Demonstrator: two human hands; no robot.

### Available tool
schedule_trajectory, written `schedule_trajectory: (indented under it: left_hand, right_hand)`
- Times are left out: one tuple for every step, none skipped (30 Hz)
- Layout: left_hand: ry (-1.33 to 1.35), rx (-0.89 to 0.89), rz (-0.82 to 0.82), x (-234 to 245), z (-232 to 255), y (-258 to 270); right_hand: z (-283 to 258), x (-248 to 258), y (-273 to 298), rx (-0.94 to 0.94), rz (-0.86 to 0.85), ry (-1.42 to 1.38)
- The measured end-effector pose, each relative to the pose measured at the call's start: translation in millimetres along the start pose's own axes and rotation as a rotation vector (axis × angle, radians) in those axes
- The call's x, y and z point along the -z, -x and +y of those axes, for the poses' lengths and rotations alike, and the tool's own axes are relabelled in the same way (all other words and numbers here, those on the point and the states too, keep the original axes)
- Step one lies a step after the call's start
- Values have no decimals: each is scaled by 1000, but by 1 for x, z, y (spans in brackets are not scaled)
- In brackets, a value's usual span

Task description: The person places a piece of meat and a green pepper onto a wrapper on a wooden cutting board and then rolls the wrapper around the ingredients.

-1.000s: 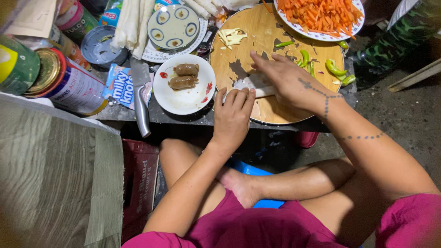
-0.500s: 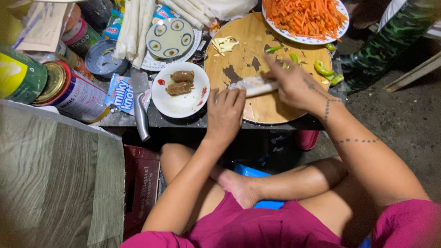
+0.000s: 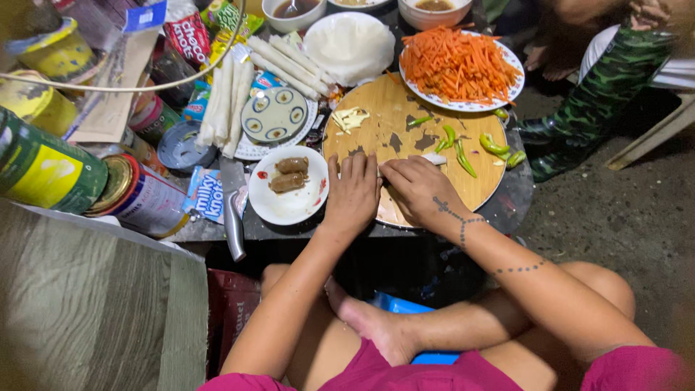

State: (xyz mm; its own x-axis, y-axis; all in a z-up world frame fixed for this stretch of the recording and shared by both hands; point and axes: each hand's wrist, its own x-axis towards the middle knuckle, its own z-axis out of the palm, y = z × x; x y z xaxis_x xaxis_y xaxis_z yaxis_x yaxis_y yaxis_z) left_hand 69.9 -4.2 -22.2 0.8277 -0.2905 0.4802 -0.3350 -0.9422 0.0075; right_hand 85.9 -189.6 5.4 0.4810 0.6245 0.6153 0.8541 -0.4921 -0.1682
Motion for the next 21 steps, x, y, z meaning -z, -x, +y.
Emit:
schedule_trajectory:
  left_hand:
    - [-9,-9,26,0,-2,-2]
    - [-16,-15,50,0,-2,-3]
    - [-19,-14,54,0,-3,-4]
    - [-46,-30,108,1,-3,-4]
    - [-73,-46,162,2,-3,-3]
    - [-78,-48,162,2,-3,-4]
    - [-68,-52,169,3,-2,-4]
    - [-56,-53,176,4,0,-5]
    - [-60,-51,177,5,0,-6]
    - [-21,-36,161,6,0,-7]
    - [18,-22,146,9,0,-8]
    - [15,-20,148,12,0,-9]
    - [143,40,235,16,1,-10]
    - [275,97,314,20,3,-9]
    - [277,97,309,23,5,-8]
    - [436,210,361,24,6,-7]
    - [595,326,411,23,7,-7]
    - [602,327,403,21,7,-7]
    - [853,450,424,16,5,-7]
    - [1104,574,442,10,2,-9]
    - [1108,577,437,1,-3,-12]
  right_hand:
    - [2,-1,-2,-9,-3,19]
    - [5,-2,-4,-4,-1,20]
    - [8,-3,-7,-17,-6,-18]
    - [9,-5,-9,-32,-11,-60]
    - [11,-5,-10,-30,-9,-64]
    - [13,-5,-12,-73,-54,-86]
    - [15,-5,-15,-116,-99,-108]
    - [16,-5,-17,-113,-97,-110]
    - [16,-5,-19,-76,-45,-94]
    - [16,-5,-22,-39,5,-77]
    - [17,-4,-24,-35,5,-79]
    - [19,-4,-27,-82,-71,-47]
    - [22,-3,-30,-129,-146,-15]
    - [24,-4,-30,-133,-148,-17]
    - [30,-5,-31,-116,-134,-15]
    - [36,-7,-29,-104,-122,-14]
    - [44,-11,-31,-115,-127,-16]
    - [54,-16,-36,-258,-111,-139]
    - [60,-19,-36,-401,-94,-261]
    - [66,-19,-35,-407,-98,-260]
    - [71,-17,-33,-638,-128,-578]
